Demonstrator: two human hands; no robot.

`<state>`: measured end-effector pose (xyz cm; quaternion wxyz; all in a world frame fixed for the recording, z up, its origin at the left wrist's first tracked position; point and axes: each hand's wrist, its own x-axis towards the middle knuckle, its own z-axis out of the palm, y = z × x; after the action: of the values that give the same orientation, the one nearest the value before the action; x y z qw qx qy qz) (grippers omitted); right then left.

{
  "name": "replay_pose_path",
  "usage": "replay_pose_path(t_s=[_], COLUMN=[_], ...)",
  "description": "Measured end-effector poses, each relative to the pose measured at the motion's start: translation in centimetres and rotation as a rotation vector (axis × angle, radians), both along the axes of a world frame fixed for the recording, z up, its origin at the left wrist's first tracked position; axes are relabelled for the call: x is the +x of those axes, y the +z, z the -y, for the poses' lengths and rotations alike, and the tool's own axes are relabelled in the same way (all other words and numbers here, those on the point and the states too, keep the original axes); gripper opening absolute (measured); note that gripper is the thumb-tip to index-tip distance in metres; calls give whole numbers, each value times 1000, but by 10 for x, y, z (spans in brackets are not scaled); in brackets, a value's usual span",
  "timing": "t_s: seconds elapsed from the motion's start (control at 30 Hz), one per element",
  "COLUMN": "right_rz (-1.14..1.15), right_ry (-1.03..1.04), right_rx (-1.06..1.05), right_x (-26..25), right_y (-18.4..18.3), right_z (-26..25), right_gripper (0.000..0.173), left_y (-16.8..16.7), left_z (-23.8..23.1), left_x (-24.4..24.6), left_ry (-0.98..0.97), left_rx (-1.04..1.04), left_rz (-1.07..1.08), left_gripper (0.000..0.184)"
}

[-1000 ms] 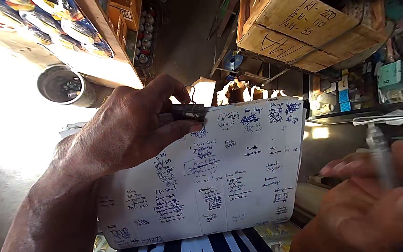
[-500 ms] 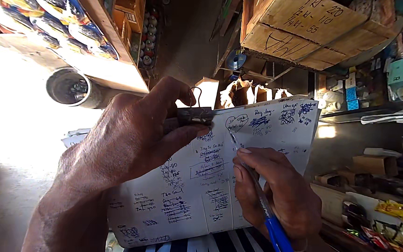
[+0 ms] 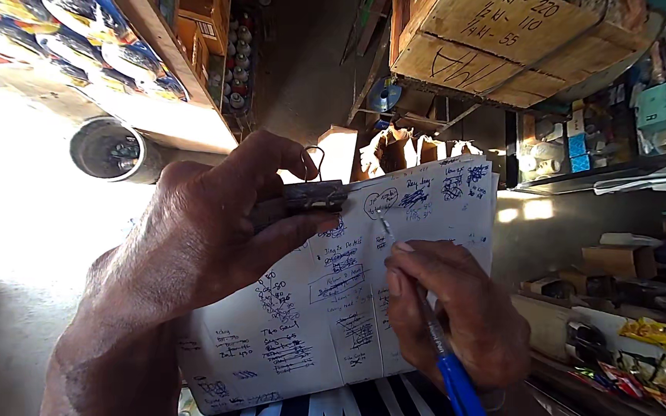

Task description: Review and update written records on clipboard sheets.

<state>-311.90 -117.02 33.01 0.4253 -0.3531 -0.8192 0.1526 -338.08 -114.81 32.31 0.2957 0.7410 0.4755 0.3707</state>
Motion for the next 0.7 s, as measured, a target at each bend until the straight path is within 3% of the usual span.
replay_pose_path(t_s=[0.7], right_rz=[-56], right_ry=[12], right_rx=[33], right_x=[3], right_y=[-3], right_z=[-10], right_gripper=[15], left_y=[0], left_z=[3], left_x=[0], left_ry=[-8], left_rx=[18], left_rz=[-7], left_gripper=[42])
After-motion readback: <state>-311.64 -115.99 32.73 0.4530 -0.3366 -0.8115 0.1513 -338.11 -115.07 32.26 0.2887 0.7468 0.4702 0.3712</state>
